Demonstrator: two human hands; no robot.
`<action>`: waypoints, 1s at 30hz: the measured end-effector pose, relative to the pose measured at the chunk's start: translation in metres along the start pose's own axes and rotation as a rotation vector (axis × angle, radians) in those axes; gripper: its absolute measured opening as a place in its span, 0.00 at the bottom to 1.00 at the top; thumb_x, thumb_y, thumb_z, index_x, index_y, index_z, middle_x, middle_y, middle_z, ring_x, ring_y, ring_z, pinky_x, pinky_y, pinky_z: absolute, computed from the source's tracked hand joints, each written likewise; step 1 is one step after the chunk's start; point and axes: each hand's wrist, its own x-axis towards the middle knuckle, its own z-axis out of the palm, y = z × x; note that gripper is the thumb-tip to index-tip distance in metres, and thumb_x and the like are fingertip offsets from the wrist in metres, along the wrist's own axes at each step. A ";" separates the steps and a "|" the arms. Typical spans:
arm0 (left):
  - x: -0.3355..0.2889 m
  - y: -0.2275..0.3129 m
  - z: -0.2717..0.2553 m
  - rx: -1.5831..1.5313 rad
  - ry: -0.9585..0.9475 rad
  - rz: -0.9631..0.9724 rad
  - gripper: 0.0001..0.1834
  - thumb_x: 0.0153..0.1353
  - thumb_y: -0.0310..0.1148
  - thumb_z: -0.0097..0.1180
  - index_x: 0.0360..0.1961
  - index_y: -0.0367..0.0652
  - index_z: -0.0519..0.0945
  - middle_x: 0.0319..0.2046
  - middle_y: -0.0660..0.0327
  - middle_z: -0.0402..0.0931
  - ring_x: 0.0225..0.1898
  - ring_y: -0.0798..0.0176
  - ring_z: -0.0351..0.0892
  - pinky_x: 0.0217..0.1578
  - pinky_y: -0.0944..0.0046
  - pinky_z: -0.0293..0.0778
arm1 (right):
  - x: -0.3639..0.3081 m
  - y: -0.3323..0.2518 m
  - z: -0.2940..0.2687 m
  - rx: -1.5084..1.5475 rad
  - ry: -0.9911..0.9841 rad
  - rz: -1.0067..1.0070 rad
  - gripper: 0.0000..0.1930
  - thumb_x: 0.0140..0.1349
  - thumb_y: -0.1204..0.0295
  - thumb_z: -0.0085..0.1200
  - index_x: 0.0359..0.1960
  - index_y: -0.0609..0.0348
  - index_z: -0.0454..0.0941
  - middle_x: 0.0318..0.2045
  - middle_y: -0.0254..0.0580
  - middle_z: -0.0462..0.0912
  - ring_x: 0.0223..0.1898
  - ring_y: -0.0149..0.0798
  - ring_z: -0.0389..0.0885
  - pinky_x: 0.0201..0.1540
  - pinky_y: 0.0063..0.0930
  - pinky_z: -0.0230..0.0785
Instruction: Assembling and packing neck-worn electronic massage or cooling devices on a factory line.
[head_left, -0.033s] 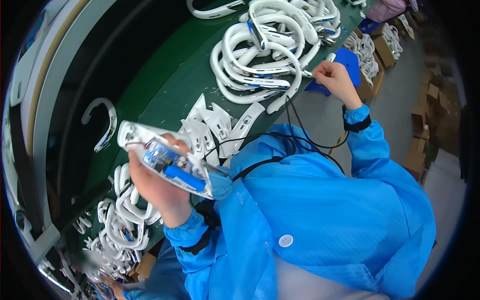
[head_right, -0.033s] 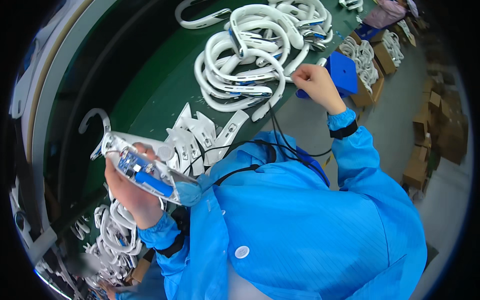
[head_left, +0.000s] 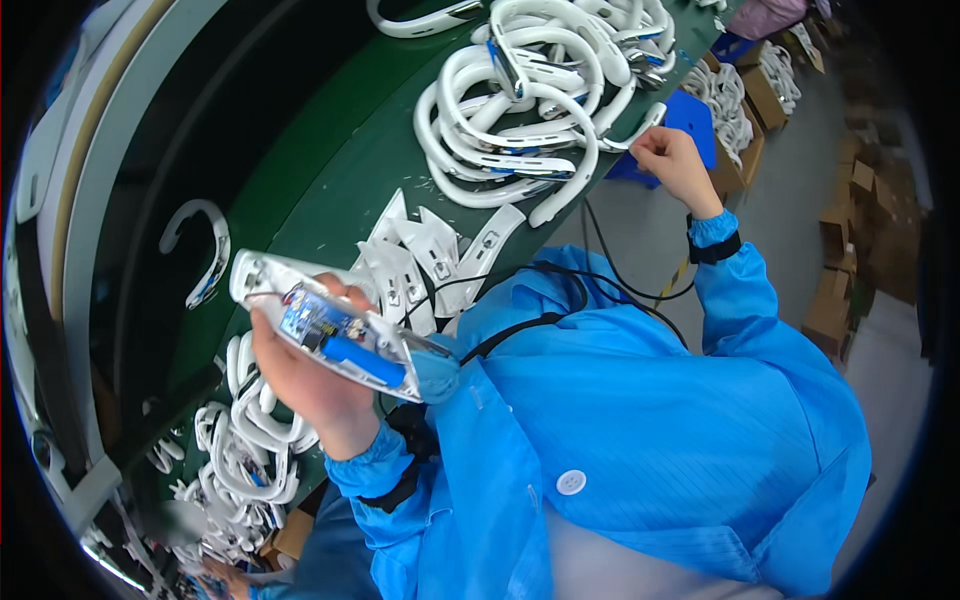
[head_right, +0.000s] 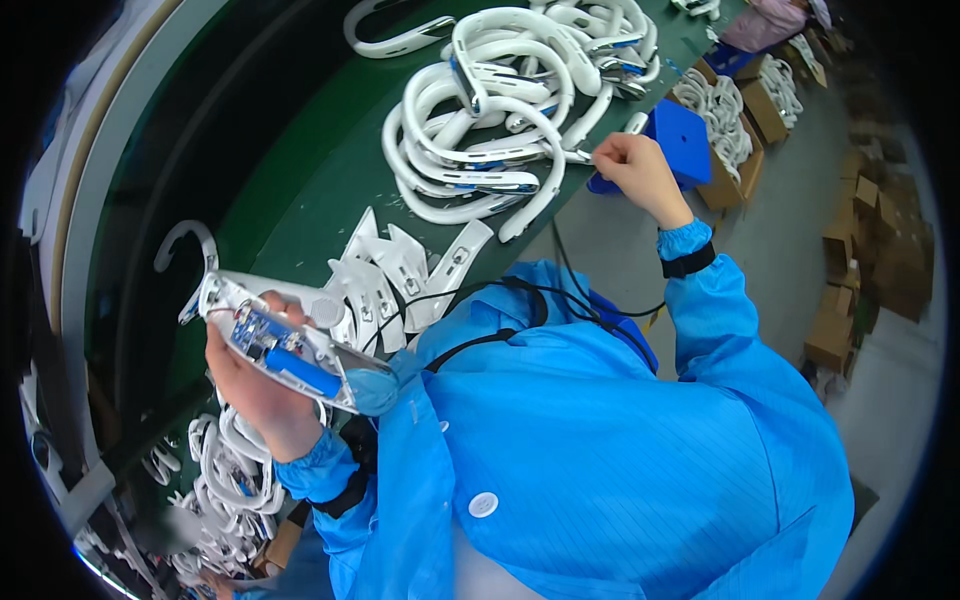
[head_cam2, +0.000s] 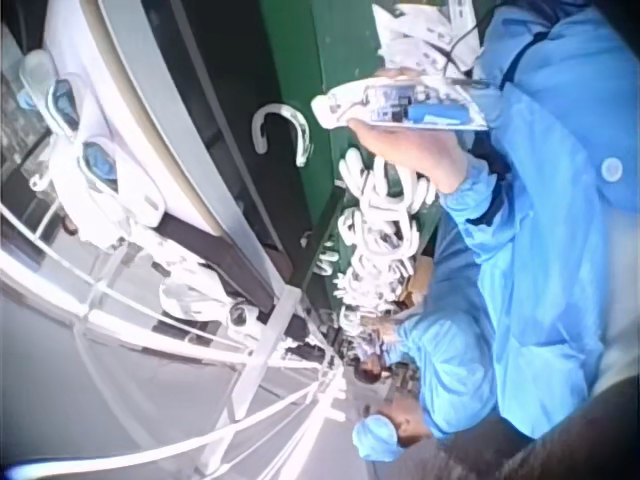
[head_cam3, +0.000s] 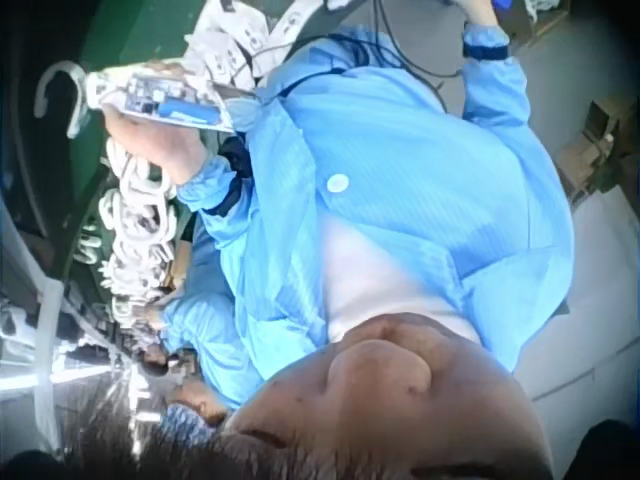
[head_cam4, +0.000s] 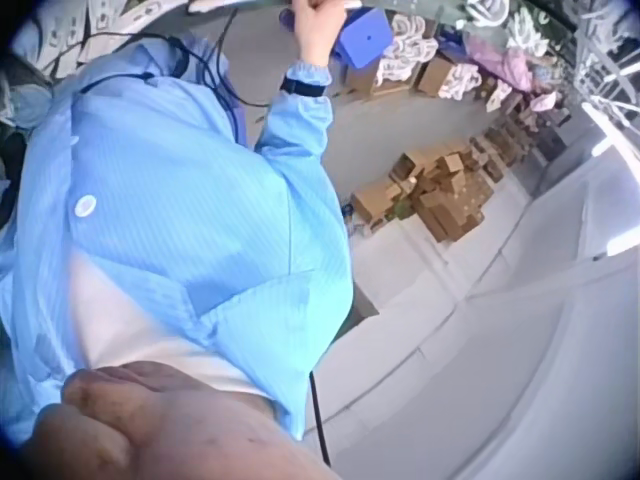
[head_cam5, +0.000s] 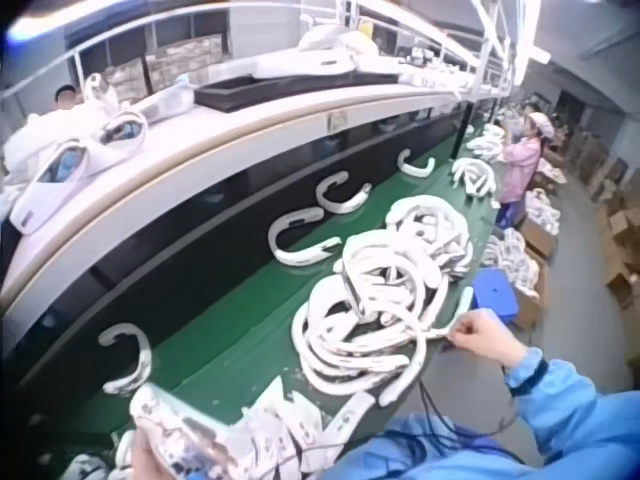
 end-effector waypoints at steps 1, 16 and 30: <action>0.000 0.001 0.002 0.019 0.016 -0.010 0.25 0.64 0.49 0.24 0.40 0.40 0.68 0.29 0.53 0.72 0.29 0.55 0.73 0.28 0.60 0.70 | -0.002 0.019 -0.005 -0.005 0.012 0.014 0.08 0.52 0.73 0.55 0.25 0.67 0.75 0.18 0.37 0.77 0.20 0.27 0.73 0.25 0.23 0.66; 0.007 -0.012 0.004 0.079 -0.034 -0.052 0.23 0.63 0.46 0.23 0.44 0.41 0.67 0.27 0.52 0.73 0.26 0.55 0.74 0.28 0.59 0.71 | 0.003 0.069 -0.002 0.169 0.140 0.250 0.14 0.48 0.82 0.41 0.34 0.65 0.78 0.35 0.45 0.81 0.38 0.36 0.78 0.42 0.27 0.68; 0.014 -0.026 0.008 0.194 -0.097 0.057 0.26 0.63 0.43 0.22 0.41 0.35 0.70 0.37 0.45 0.76 0.34 0.58 0.74 0.40 0.61 0.70 | -0.019 -0.092 0.065 0.758 -0.633 -0.190 0.14 0.60 0.69 0.43 0.40 0.67 0.75 0.38 0.45 0.80 0.41 0.37 0.78 0.47 0.29 0.69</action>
